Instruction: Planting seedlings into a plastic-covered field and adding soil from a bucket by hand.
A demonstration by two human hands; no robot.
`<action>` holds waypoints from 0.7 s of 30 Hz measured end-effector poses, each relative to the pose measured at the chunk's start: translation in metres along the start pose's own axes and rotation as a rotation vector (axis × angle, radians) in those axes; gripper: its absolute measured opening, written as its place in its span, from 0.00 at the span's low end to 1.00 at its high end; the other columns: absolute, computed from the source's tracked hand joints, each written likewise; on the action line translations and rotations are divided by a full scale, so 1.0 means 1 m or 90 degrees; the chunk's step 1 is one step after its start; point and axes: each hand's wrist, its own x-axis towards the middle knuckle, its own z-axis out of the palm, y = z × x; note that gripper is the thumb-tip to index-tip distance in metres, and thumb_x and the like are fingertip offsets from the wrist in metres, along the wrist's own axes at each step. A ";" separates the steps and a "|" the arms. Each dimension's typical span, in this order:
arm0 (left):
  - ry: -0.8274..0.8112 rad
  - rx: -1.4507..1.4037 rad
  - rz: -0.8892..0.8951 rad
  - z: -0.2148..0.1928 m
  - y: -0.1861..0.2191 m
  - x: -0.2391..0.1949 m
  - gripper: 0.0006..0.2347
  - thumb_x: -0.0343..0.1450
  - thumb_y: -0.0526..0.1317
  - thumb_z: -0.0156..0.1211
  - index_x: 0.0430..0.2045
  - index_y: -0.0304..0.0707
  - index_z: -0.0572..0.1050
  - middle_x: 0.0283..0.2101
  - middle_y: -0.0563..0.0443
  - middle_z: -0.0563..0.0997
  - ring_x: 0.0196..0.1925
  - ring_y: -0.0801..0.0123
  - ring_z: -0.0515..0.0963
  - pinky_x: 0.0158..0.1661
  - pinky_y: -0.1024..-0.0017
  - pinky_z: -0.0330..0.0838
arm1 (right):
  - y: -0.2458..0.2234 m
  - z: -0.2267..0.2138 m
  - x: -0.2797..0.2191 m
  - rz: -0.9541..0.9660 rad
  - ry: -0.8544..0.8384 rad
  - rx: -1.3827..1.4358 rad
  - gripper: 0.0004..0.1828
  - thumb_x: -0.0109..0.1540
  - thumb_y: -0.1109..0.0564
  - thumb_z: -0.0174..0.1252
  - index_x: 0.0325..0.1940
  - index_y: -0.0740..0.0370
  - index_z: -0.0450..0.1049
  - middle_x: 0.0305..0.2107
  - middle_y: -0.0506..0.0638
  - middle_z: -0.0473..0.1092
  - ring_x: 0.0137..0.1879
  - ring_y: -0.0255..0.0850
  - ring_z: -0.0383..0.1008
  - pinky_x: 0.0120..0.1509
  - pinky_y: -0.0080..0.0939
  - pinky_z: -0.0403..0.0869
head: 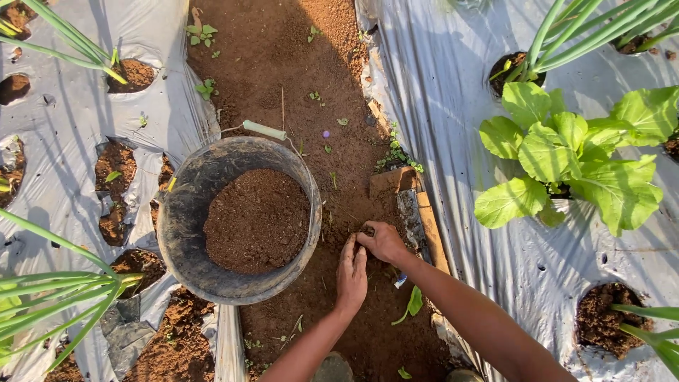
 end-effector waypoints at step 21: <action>-0.501 0.326 0.275 0.124 0.175 -0.048 0.18 0.82 0.47 0.46 0.49 0.29 0.77 0.45 0.31 0.81 0.54 0.36 0.80 0.47 0.39 0.78 | 0.132 -0.150 -0.271 0.113 -0.011 0.492 0.14 0.61 0.47 0.68 0.35 0.61 0.81 0.22 0.56 0.70 0.25 0.41 0.67 0.21 0.34 0.64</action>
